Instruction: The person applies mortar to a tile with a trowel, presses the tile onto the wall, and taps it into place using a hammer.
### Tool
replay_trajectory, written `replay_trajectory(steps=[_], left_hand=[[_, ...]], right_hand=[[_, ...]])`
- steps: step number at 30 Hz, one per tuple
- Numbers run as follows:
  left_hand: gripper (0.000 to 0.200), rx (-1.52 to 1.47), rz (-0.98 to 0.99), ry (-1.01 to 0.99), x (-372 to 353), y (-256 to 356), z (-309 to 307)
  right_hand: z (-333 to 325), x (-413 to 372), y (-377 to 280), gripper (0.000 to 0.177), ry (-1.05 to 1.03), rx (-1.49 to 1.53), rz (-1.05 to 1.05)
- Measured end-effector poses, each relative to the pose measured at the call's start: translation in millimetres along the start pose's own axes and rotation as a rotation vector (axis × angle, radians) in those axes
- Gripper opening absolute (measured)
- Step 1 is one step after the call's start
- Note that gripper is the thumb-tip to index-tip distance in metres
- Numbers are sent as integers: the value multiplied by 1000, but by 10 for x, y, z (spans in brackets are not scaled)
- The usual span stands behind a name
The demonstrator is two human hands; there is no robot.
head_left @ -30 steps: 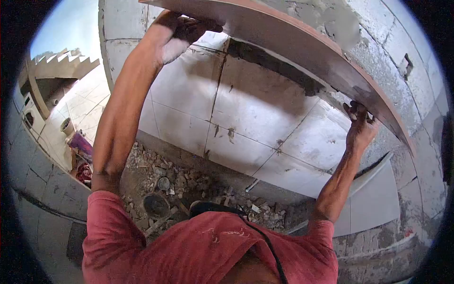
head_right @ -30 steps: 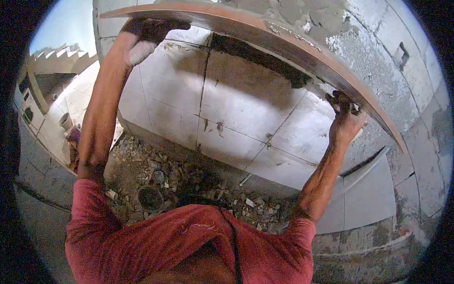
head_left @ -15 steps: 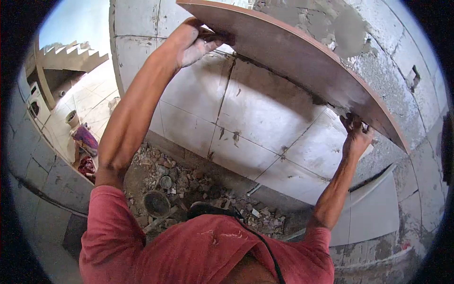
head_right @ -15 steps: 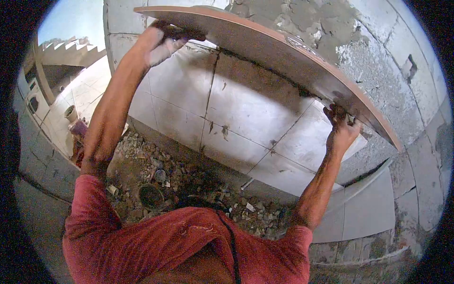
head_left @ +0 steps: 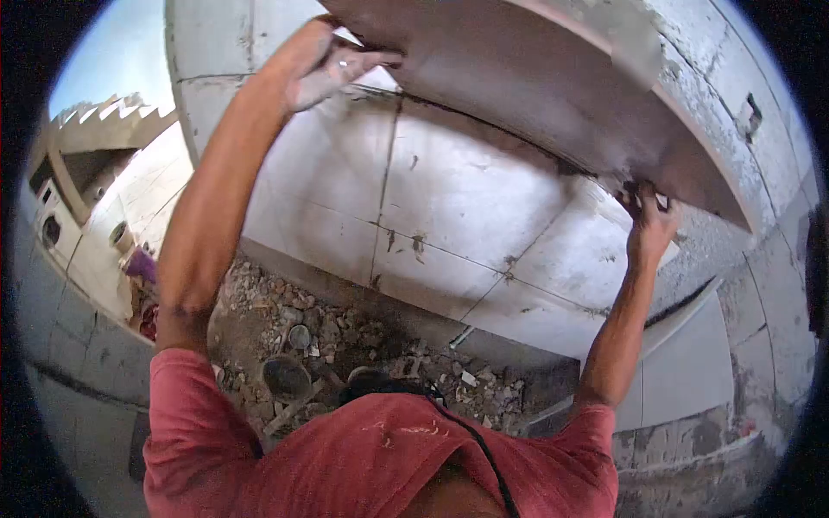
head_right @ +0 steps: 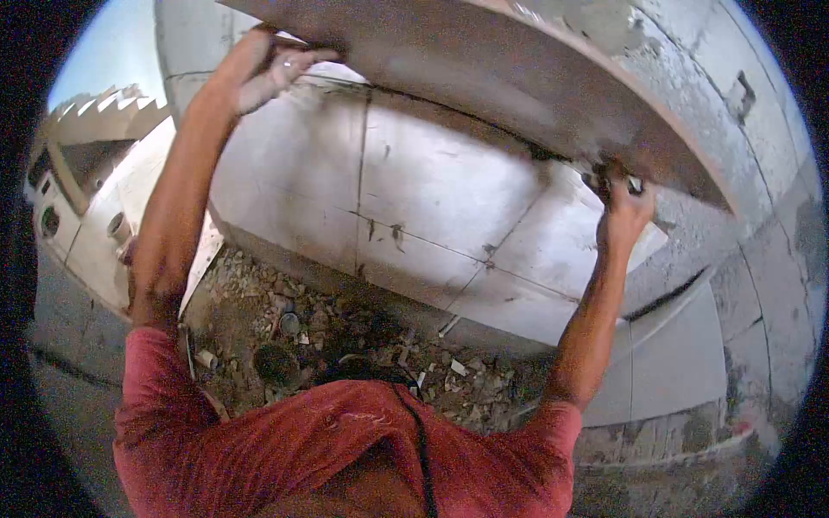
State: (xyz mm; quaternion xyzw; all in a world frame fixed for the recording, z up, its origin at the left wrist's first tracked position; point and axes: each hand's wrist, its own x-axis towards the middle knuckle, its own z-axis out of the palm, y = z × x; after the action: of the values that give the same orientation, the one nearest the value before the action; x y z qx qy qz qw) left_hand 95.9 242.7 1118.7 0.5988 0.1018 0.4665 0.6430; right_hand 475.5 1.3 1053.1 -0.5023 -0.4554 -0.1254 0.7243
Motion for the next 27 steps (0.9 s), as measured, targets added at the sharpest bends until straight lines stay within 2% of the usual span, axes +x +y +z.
replay_trajectory(steps=[1, 2, 3, 5, 6, 8, 10, 11, 14, 16, 18, 20, 23, 25, 27], left_hand=[[33, 114, 30, -57, 41, 4, -28], [35, 395, 334, -120, 280, -203, -267], [35, 384, 330, -148, 393, -156, -295], [73, -233, -202, -283, 523, 70, -240], [78, -103, -159, -140, 528, 115, -144], [79, -131, -157, -147, 599, 160, -55], [82, -154, -129, -163, 730, 143, -49], [82, -154, -130, -167, 825, 117, -85], [81, -164, -78, -168, 1070, 59, -127], [72, -163, -67, 4, 1160, 37, -41], [59, -47, 46, -12, 1325, -77, -64], [36, -55, -27, -150, 1780, -243, -278], [34, 98, 141, -80, 2137, -387, -169], [36, 211, 174, -40, 2074, -348, -118], [39, 320, 212, -3, 2071, -351, -70]], right_hand=[[-75, 71, 55, 33, -24, -102, -63], [-28, 86, -42, 36, -1, -137, -20], [4, 116, -115, 41, -16, -149, 28], [90, 199, -227, 43, 0, -124, 28], [65, 303, -183, 43, 12, -134, 30], [34, 465, -137, 43, -70, -197, -21], [65, 546, -178, 39, -85, -146, 18], [120, 572, -247, 35, -111, -88, 55], [160, 720, -317, 34, -121, -182, 53], [171, 872, -282, 34, -166, -208, 41], [172, 1044, -187, 36, -201, -228, 28], [215, 1194, -137, 36, -212, -267, 21], [262, 1414, -39, 37, -204, -308, 17], [272, 1518, 39, 36, -236, -269, 56], [340, 1545, 50, 38, -209, -227, 11]])
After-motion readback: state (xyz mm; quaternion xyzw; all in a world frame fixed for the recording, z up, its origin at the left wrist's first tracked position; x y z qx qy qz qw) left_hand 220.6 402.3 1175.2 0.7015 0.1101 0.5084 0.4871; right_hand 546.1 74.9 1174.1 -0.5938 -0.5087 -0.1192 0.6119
